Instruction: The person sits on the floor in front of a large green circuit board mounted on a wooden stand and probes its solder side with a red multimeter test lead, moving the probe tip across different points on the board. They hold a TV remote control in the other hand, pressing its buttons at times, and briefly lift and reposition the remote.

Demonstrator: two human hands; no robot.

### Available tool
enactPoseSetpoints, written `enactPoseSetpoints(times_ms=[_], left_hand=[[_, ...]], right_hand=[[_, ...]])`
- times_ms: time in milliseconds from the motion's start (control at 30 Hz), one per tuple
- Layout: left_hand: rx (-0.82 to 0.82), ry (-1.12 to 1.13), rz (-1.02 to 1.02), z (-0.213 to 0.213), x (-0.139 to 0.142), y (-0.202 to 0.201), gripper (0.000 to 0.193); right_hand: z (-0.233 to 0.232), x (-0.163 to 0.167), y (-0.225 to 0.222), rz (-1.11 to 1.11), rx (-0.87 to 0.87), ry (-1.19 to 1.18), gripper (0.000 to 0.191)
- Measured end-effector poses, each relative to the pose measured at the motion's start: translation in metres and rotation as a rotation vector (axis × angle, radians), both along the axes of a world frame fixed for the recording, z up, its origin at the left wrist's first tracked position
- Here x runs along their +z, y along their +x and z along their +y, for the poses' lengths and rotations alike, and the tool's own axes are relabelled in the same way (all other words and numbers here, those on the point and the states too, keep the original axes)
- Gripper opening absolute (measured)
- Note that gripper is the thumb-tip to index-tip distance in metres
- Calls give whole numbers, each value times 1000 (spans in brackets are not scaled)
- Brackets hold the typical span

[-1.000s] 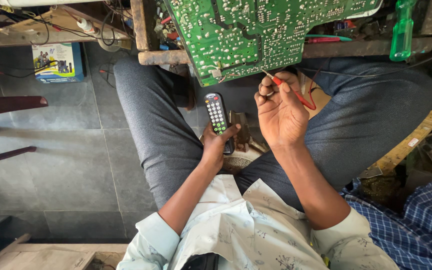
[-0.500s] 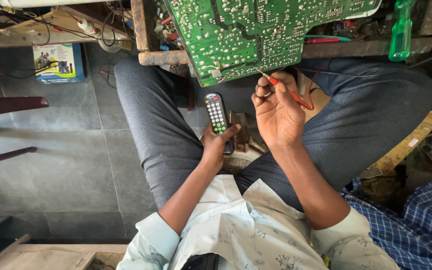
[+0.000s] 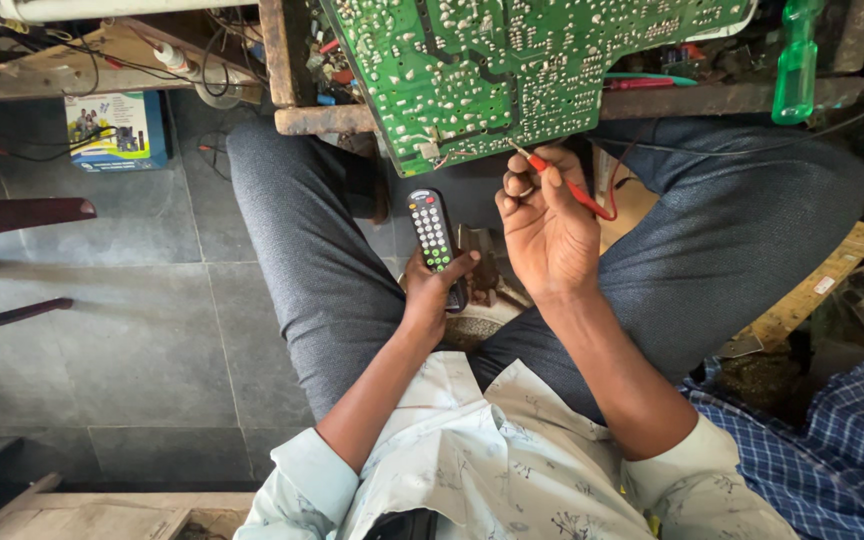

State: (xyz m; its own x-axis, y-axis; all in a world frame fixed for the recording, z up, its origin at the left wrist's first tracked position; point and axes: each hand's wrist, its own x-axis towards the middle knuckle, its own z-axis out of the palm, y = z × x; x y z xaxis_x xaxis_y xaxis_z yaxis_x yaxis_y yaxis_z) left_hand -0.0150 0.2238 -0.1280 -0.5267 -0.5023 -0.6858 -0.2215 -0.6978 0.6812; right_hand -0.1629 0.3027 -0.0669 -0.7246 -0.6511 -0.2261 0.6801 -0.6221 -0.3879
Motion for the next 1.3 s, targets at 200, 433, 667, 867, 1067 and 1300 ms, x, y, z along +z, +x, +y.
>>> enactPoseSetpoints(times_ms=[200, 433, 667, 867, 1067, 1300], left_hand=[[0, 5, 12, 0, 3, -1, 33], [7, 1, 42, 0, 7, -2, 32], [-19, -13, -30, 0, 7, -4, 31], [4, -14, 32, 1, 5, -3, 32], [-10, -34, -3, 0, 6, -3, 35], [-8, -20, -1, -1, 9, -3, 36]], right_hand=[[-2, -6, 3, -85, 6, -61, 24], [-2, -11, 6, -144, 18, -133, 25], [-3, -11, 5, -158, 9, -124, 27], [0, -12, 5, -166, 16, -147, 26], [1, -13, 3, -153, -1, -146, 25], [1, -14, 3, -159, -10, -144, 24]])
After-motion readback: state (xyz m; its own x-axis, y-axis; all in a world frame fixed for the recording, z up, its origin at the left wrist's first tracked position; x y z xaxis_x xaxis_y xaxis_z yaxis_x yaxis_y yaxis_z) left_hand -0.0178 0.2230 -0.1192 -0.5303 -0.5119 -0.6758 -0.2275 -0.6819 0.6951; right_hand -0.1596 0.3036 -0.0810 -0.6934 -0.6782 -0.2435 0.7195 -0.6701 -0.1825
